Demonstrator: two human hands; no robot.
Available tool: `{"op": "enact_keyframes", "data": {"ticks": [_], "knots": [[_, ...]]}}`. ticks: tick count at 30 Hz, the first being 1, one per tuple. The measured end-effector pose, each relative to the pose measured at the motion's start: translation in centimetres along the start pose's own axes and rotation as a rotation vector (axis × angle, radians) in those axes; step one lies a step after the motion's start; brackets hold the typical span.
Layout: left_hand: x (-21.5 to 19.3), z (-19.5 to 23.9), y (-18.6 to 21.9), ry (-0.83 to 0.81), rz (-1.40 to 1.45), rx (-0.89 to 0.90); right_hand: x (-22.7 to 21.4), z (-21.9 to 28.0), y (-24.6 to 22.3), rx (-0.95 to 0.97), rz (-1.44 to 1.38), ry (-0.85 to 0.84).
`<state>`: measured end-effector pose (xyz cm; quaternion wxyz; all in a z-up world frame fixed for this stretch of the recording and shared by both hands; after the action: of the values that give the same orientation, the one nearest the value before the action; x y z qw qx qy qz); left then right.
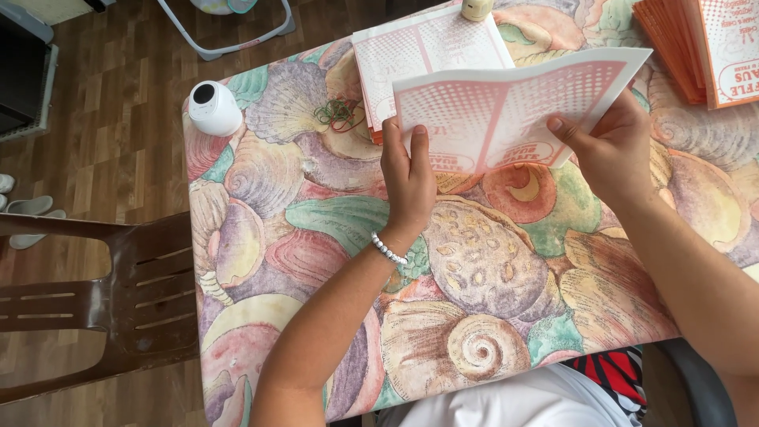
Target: Manually folding flat paper templates into bags and stacking them on a table.
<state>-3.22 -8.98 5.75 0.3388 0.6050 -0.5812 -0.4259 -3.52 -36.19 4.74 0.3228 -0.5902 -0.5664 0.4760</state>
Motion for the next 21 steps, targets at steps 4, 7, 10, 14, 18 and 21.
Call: {"op": "enact_keyframes", "data": {"ticks": [4,7,10,14,18,21], "knots": [[0.5,0.1,-0.2,-0.031,0.057,0.028,0.1,0.1,0.3,0.079,0.067,0.0],[0.4,0.1,-0.4,-0.008,0.039,0.022,-0.7,0.2,0.8,0.091,0.189,0.038],[0.0,0.3,-0.3,0.045,-0.059,0.025,-1.0,0.1,0.8,0.067,0.104,0.051],[0.4,0.3,-0.8,0.031,0.049,0.015,-0.3,-0.1,0.5,0.104,0.133,-0.005],[0.3,0.0,-2.5,0.078,0.074,-0.022,-0.2,-0.1,0.8,0.122,0.133,0.01],[0.1,0.3,-0.4,0.058,0.009,0.033,-0.8,0.1,1.6,0.121,0.132,0.047]]}}
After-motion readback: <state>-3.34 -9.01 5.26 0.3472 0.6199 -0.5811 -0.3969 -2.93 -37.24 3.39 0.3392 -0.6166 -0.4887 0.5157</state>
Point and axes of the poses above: each hand's wrist, its own z-axis away from the middle knuckle, its own x-axis out of the palm, y = z × x, the point moved 8 cm from there along -z, towards the middle knuckle, and after that the axes turned 15 degrees about -y, right-handed, at the moved point
